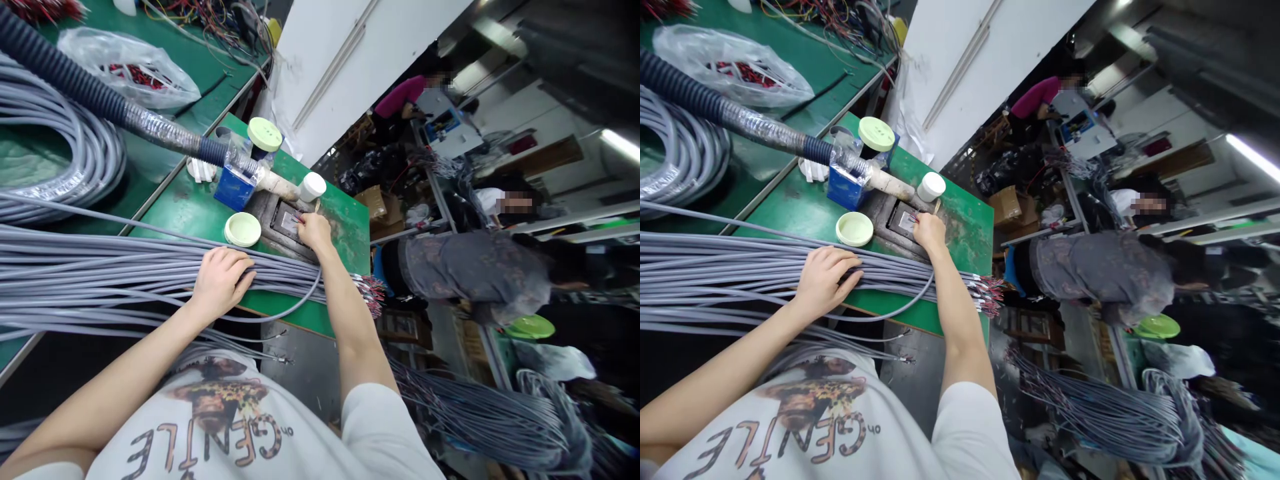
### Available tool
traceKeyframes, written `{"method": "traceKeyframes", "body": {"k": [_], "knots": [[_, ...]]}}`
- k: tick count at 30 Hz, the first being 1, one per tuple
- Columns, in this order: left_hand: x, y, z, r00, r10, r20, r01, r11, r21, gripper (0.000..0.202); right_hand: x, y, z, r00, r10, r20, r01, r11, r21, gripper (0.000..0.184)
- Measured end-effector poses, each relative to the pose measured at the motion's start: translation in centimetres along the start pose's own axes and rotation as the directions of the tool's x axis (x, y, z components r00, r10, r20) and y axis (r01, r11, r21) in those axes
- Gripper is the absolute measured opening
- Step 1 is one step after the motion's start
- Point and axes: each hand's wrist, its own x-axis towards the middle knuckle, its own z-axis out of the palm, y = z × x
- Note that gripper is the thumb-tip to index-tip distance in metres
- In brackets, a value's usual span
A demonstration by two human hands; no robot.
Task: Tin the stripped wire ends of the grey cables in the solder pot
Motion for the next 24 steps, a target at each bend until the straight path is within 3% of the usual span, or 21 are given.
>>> {"method": "traceKeyframes", "body": {"k": [7,11,13,15,17,19,22,24], "knots": [[0.0,0.0,0.1,1.0,-0.004,0.015,0.004,1.0,-0.012,0.017,0.3,0.3,0.0,0.999,0.01,-0.034,-0.007,0.997,0.082,0.025],[0.0,-0.1,0.1,0.999,-0.024,0.026,0.024,0.999,-0.022,0.017,-1.6,1.4,-1.2,0.996,-0.007,-0.086,0.04,0.921,0.387,0.027],[0.1,-0.1,0.0,0.999,-0.033,0.034,0.034,0.999,-0.036,0.017,-3.8,1.8,-1.9,0.998,-0.022,-0.062,0.056,0.769,0.637,0.029],[0.1,-0.1,-0.2,0.998,-0.054,0.034,0.056,0.996,-0.067,0.018,-6.8,1.9,-2.5,0.999,-0.036,-0.025,0.041,0.534,0.845,0.033],[0.1,0.3,-0.4,0.995,-0.094,0.018,0.096,0.986,-0.138,0.017,-10.0,1.5,-2.8,0.998,-0.055,0.012,0.006,0.315,0.949,0.046],[0.0,1.2,-0.7,0.987,-0.162,0.0,0.155,0.947,-0.281,0.016,-13.1,0.8,-2.8,0.993,-0.102,0.06,-0.044,0.153,0.987,0.057],[-0.3,3.2,-1.1,0.945,-0.306,0.115,0.315,0.761,-0.567,0.016,-16.5,-0.4,-2.3,0.977,-0.172,0.124,-0.124,0.009,0.992,0.066],[-0.5,4.6,-1.1,0.879,-0.36,0.314,0.467,0.511,-0.722,0.02,-18.0,-1.1,-1.9,0.968,-0.2,0.153,-0.164,-0.044,0.985,0.069]]}}
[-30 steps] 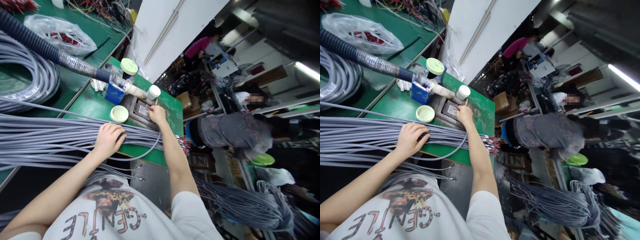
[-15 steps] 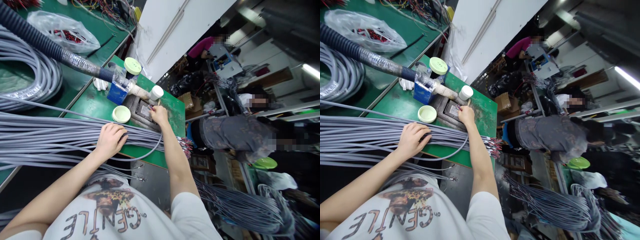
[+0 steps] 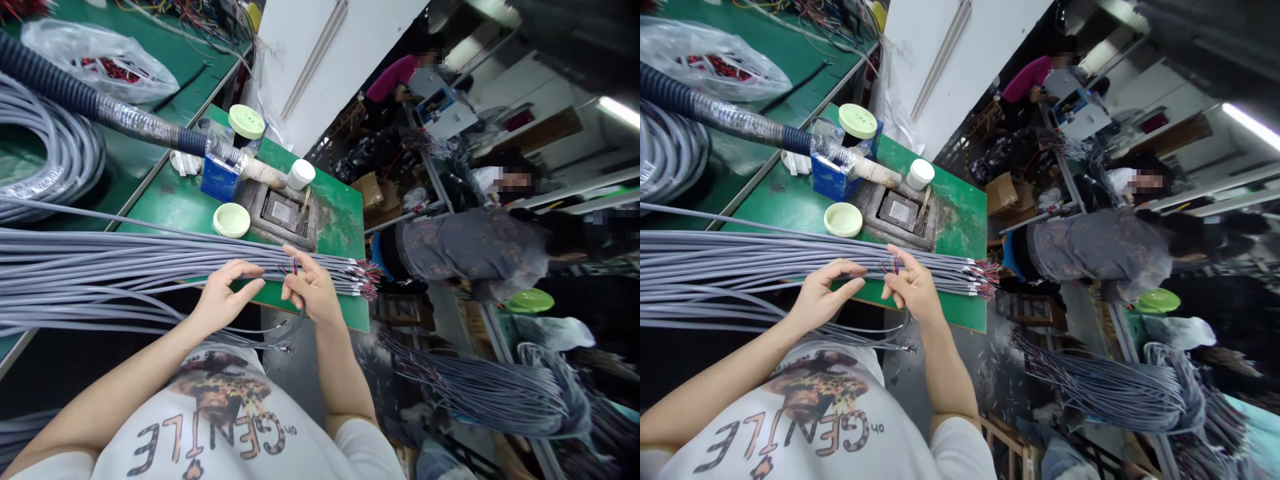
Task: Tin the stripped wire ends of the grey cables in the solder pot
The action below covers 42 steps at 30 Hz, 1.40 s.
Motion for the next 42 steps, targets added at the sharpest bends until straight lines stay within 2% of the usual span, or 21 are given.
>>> {"method": "traceKeyframes", "body": {"k": [2,3,5,13,16,18,20,22,24,26,28,29,30,31,32,35,37,38,40,42], "knots": [[-0.5,0.4,1.0,0.976,-0.171,0.135,0.201,0.947,-0.252,0.028,-0.7,0.6,0.7,1.0,0.014,0.02,-0.014,0.999,0.043,0.073],[-0.7,0.5,1.4,0.956,-0.222,0.194,0.278,0.897,-0.342,0.031,-1.0,0.8,1.0,0.999,0.016,0.031,-0.018,0.998,0.058,0.074],[-0.9,0.6,1.9,0.927,-0.264,0.268,0.361,0.823,-0.439,0.031,-1.4,1.1,1.4,0.999,0.015,0.041,-0.018,0.997,0.078,0.076],[-1.4,0.3,2.5,0.913,-0.245,0.327,0.387,0.775,-0.5,0.02,-1.5,1.5,1.6,0.999,0.006,0.052,-0.012,0.994,0.108,0.074],[-1.5,0.2,2.6,0.911,-0.259,0.321,0.391,0.789,-0.473,0.02,-2.1,1.3,1.6,1.0,0.008,0.026,-0.011,0.992,0.122,0.07],[-1.5,0.3,2.3,0.91,-0.269,0.316,0.384,0.834,-0.395,0.022,-3.3,1.4,1.2,0.999,0.014,-0.04,-0.009,0.993,0.119,0.064],[-1.3,0.5,1.6,0.923,-0.239,0.303,0.311,0.925,-0.218,0.025,-5.1,2.2,0.1,0.987,0.024,-0.157,-0.005,0.993,0.119,0.059],[-0.8,0.6,0.7,0.944,-0.139,0.297,0.14,0.99,0.019,0.022,-7.3,3.9,-1.9,0.954,0.064,-0.291,-0.027,0.991,0.128,0.058],[-0.2,0.5,-0.1,0.947,-0.004,0.322,-0.073,0.971,0.228,0.02,-9.6,6.4,-4.3,0.897,0.145,-0.418,-0.111,0.988,0.104,0.06],[0.5,0.1,-0.3,0.921,0.113,0.372,-0.264,0.884,0.386,0.021,-11.8,9.2,-6.7,0.817,0.237,-0.526,-0.281,0.96,-0.003,0.058],[0.8,-0.5,0.3,0.888,0.185,0.422,-0.408,0.74,0.535,0.022,-13.6,11.4,-8.5,0.691,0.186,-0.698,-0.46,0.859,-0.225,0.05],[0.8,-0.7,0.8,0.873,0.204,0.443,-0.458,0.657,0.6,0.022,-14.2,12.2,-9.0,0.647,0.136,-0.75,-0.537,0.779,-0.322,0.047],[0.8,-0.9,1.4,0.861,0.214,0.462,-0.493,0.576,0.652,0.023,-14.7,12.6,-9.1,0.634,0.096,-0.767,-0.584,0.709,-0.395,0.043],[0.7,-1.1,2.0,0.852,0.219,0.476,-0.516,0.506,0.691,0.025,-14.9,12.8,-8.9,0.653,0.077,-0.754,-0.595,0.667,-0.448,0.041],[0.6,-1.3,2.6,0.846,0.224,0.484,-0.53,0.45,0.719,0.027,-14.9,12.7,-8.4,0.697,0.083,-0.712,-0.57,0.666,-0.481,0.04],[0.7,-2.0,3.8,0.853,0.259,0.454,-0.521,0.353,0.777,0.03,-13.5,11.6,-5.4,0.877,0.157,-0.453,-0.372,0.819,-0.436,0.038],[1.2,-2.4,3.9,0.864,0.28,0.419,-0.496,0.323,0.806,0.025,-11.8,10.8,-2.7,0.947,0.206,-0.246,-0.277,0.911,-0.305,0.033],[1.5,-2.5,3.8,0.868,0.283,0.409,-0.487,0.317,0.814,0.022,-10.9,10.5,-1.4,0.966,0.224,-0.132,-0.25,0.94,-0.232,0.031],[2.1,-2.4,3.6,0.869,0.286,0.403,-0.484,0.33,0.811,0.02,-9.1,10.0,0.9,0.973,0.223,0.064,-0.216,0.971,-0.099,0.028],[2.3,-1.7,3.3,0.863,0.312,0.397,-0.497,0.38,0.78,0.02,-7.3,9.6,2.3,0.968,0.165,0.188,-0.179,0.982,0.063,0.031]]}}
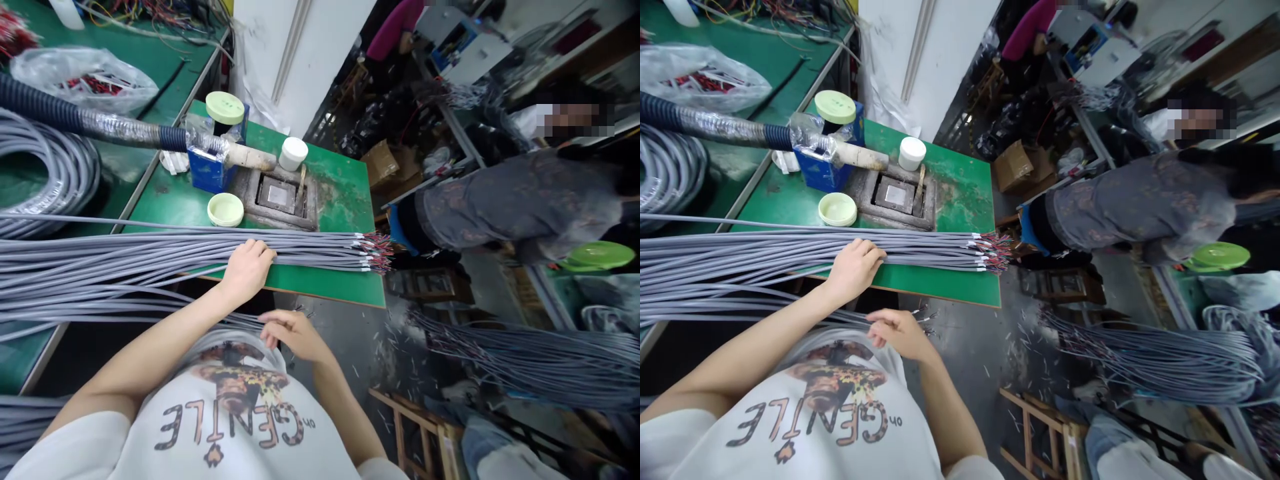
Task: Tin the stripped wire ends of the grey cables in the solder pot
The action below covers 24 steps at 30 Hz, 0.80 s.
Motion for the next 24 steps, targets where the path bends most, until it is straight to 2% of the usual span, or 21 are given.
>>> {"method": "traceKeyframes", "body": {"k": [1,2,3,4,5,7,8,9,10,11,13,14,15,16,20,22,24], "knots": [[0.0,0.1,-0.6,1.0,0.01,-0.028,-0.011,0.999,-0.041,0.019,0.7,-0.5,0.1,0.998,-0.059,-0.001,0.059,0.994,0.088,0.035],[-0.1,0.4,-1.2,0.998,0.026,-0.06,-0.031,0.996,-0.086,0.019,1.2,-1.1,-0.2,0.99,-0.13,-0.056,0.138,0.975,0.172,0.039],[-0.4,0.7,-1.8,0.995,0.046,-0.092,-0.058,0.99,-0.129,0.018,1.5,-1.8,-0.7,0.965,-0.205,-0.166,0.241,0.941,0.239,0.042],[-0.7,1.1,-2.5,0.991,0.073,-0.116,-0.092,0.981,-0.169,0.017,1.6,-2.6,-1.4,0.91,-0.268,-0.317,0.358,0.893,0.272,0.044],[-1.2,1.5,-3.0,0.988,0.106,-0.116,-0.128,0.97,-0.205,0.017,1.3,-3.4,-2.3,0.821,-0.313,-0.478,0.473,0.841,0.262,0.045],[-2.0,2.1,-3.5,0.983,0.178,-0.038,-0.182,0.943,-0.277,0.017,0.4,-4.8,-4.0,0.57,-0.375,-0.731,0.652,0.748,0.125,0.041],[-2.4,2.2,-3.6,0.978,0.207,0.029,-0.187,0.928,-0.323,0.017,-0.2,-5.3,-4.6,0.464,-0.411,-0.785,0.691,0.723,0.03,0.037],[-2.7,2.3,-3.5,0.971,0.22,0.096,-0.169,0.91,-0.379,0.018,-0.9,-5.5,-4.9,0.405,-0.459,-0.791,0.691,0.72,-0.064,0.033],[-2.9,2.3,-3.4,0.967,0.208,0.146,-0.123,0.885,-0.448,0.018,-1.4,-5.6,-4.9,0.408,-0.516,-0.753,0.656,0.74,-0.151,0.03],[-3.0,2.3,-3.3,0.97,0.169,0.175,-0.052,0.847,-0.53,0.019,-1.8,-5.4,-4.7,0.473,-0.57,-0.672,0.593,0.77,-0.236,0.028],[-2.9,2.0,-3.1,0.979,0.027,0.204,0.127,0.7,-0.702,0.023,-2.2,-4.8,-3.5,0.682,-0.603,-0.414,0.449,0.792,-0.415,0.025],[-2.8,1.9,-3.1,0.974,-0.057,0.218,0.208,0.6,-0.773,0.026,-2.2,-4.4,-2.9,0.767,-0.577,-0.281,0.397,0.771,-0.498,0.025],[-2.7,1.7,-3.2,0.963,-0.134,0.235,0.271,0.498,-0.824,0.027,-2.1,-4.1,-2.2,0.823,-0.54,-0.174,0.366,0.74,-0.564,0.026],[-2.6,1.5,-3.3,0.947,-0.196,0.256,0.316,0.406,-0.857,0.027,-1.9,-3.8,-1.6,0.854,-0.51,-0.101,0.353,0.712,-0.607,0.028],[-2.5,1.0,-3.7,0.879,-0.336,0.339,0.405,0.148,-0.902,0.02,-1.3,-3.4,-0.7,0.89,-0.455,-0.033,0.33,0.693,-0.641,0.033],[-2.7,1.0,-3.5,0.855,-0.33,0.4,0.434,0.034,-0.9,0.019,-1.2,-3.5,-0.6,0.881,-0.473,-0.012,0.362,0.689,-0.627,0.033],[-2.9,1.1,-3.1,0.847,-0.262,0.463,0.462,-0.071,-0.884,0.02,-1.1,-3.8,-0.6,0.86,-0.51,-0.018,0.397,0.691,-0.605,0.034]]}}
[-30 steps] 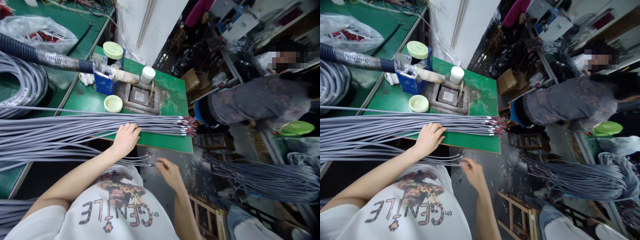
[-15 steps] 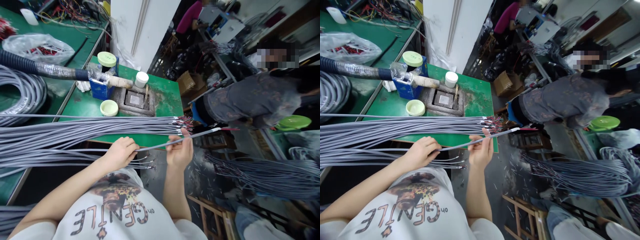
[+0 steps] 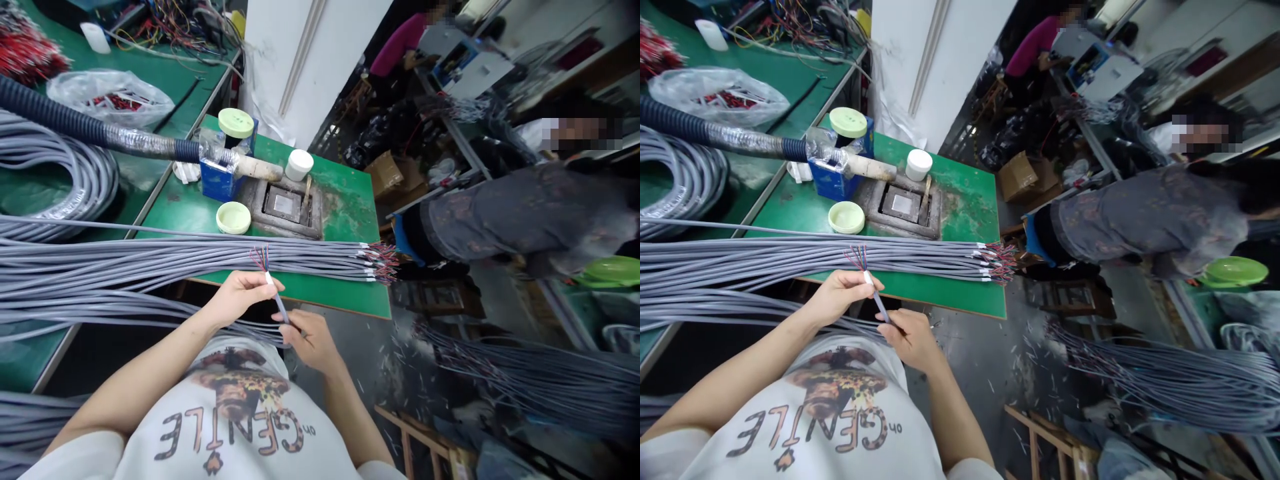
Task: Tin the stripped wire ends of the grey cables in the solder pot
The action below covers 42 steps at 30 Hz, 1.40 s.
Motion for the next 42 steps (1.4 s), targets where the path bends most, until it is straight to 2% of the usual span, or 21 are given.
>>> {"method": "traceKeyframes", "body": {"k": [2,4,8,14,21,26,33,42], "knots": [[-0.1,-0.6,0.2,0.996,-0.043,0.081,0.049,0.997,-0.064,0.023,0.3,-0.2,0.1,0.998,0.013,-0.055,-0.011,0.999,0.033,0.036],[-0.2,-1.1,0.3,0.993,-0.06,0.105,0.071,0.993,-0.099,0.025,0.6,-0.4,0.4,0.994,0.051,-0.094,-0.046,0.998,0.047,0.036],[-0.1,-1.4,0.0,1.0,-0.03,0.01,0.031,0.99,-0.135,0.023,1.1,-0.8,0.7,0.99,0.051,-0.128,-0.05,0.999,0.012,0.032],[0.5,0.3,-0.8,0.979,0.027,-0.202,-0.078,0.965,-0.25,0.021,1.2,-0.9,0.7,0.99,0.096,-0.1,-0.094,0.995,0.028,0.032],[0.3,0.8,-0.8,0.97,0.094,-0.226,-0.142,0.968,-0.205,0.021,1.4,-1.0,0.9,0.989,0.113,-0.099,-0.112,0.994,0.016,0.032],[0.2,0.7,-0.4,0.952,0.106,-0.287,-0.162,0.971,-0.179,0.02,1.5,-1.0,1.0,0.991,0.096,-0.097,-0.096,0.995,0.005,0.029],[0.8,1.2,-0.3,0.965,0.052,-0.256,-0.127,0.951,-0.283,0.017,1.4,-0.8,1.0,0.994,0.08,-0.074,-0.079,0.997,0.022,0.029],[1.2,0.6,-1.0,0.972,0.089,-0.219,-0.138,0.966,-0.219,0.026,1.6,-1.1,1.0,0.994,0.092,-0.053,-0.089,0.995,0.045,0.029]]}}
